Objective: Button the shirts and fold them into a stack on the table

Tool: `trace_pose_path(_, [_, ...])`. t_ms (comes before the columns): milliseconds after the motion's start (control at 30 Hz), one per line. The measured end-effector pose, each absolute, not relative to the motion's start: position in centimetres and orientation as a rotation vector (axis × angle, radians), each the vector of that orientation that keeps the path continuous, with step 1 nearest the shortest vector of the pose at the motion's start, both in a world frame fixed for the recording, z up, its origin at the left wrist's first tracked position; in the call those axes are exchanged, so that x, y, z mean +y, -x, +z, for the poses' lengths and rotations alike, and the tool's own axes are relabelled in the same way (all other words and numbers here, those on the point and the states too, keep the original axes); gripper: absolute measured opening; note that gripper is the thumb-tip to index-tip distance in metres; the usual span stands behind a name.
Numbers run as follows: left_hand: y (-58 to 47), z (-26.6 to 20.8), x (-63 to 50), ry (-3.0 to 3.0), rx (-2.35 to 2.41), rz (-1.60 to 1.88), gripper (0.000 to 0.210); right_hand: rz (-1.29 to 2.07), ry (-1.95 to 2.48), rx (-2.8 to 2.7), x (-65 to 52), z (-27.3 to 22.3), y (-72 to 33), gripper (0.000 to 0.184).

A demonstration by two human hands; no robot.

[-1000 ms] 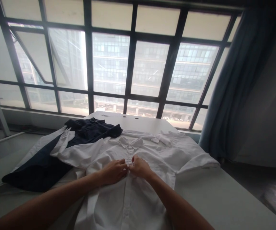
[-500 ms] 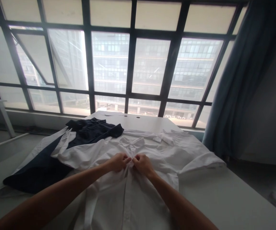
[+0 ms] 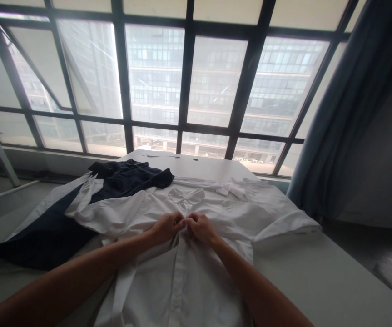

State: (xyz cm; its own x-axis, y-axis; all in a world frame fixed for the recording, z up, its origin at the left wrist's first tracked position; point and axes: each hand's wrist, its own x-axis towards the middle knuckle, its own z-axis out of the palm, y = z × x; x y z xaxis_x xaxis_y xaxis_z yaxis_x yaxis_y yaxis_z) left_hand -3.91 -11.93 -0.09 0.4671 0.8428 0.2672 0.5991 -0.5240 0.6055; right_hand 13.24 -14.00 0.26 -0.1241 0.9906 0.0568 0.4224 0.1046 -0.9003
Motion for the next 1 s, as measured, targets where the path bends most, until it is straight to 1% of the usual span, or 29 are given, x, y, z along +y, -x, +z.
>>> trace_pose_path(133, [3.9,0.0,-12.1,-2.291,1.221,0.776,0.024,1.068,1.348,-1.626,-14.1,0.3,-13.6,0.020])
trace_pose_path(400, [4.0,-0.8,-11.5,-2.314,1.168,0.837,0.016,0.978,1.336,-1.725,-13.7,-0.2,-13.3,0.020])
trace_pose_path(567, [4.1,-1.5,-10.8,-2.330,1.080,0.843,0.015,0.695,1.343,-1.909,-13.5,-0.1,-13.6,0.022])
trace_pose_path(700, [3.4,-1.5,-11.4,-2.352,0.920,0.780,0.015,0.406,1.398,-2.095,-13.6,0.0,-13.6,0.015])
trace_pose_path(800, [3.2,-1.1,-11.5,-2.259,0.847,0.859,0.013,0.325,1.497,-2.098,-13.4,0.3,-13.8,0.013])
trace_pose_path(900, [4.3,-0.2,-10.6,-2.025,0.989,0.959,0.014,0.240,1.649,-1.950,-13.2,0.8,-14.3,0.021])
trace_pose_path(1000, [5.7,0.8,-9.6,-1.815,1.160,1.013,0.017,0.174,1.776,-1.767,-13.5,1.9,-14.6,0.023])
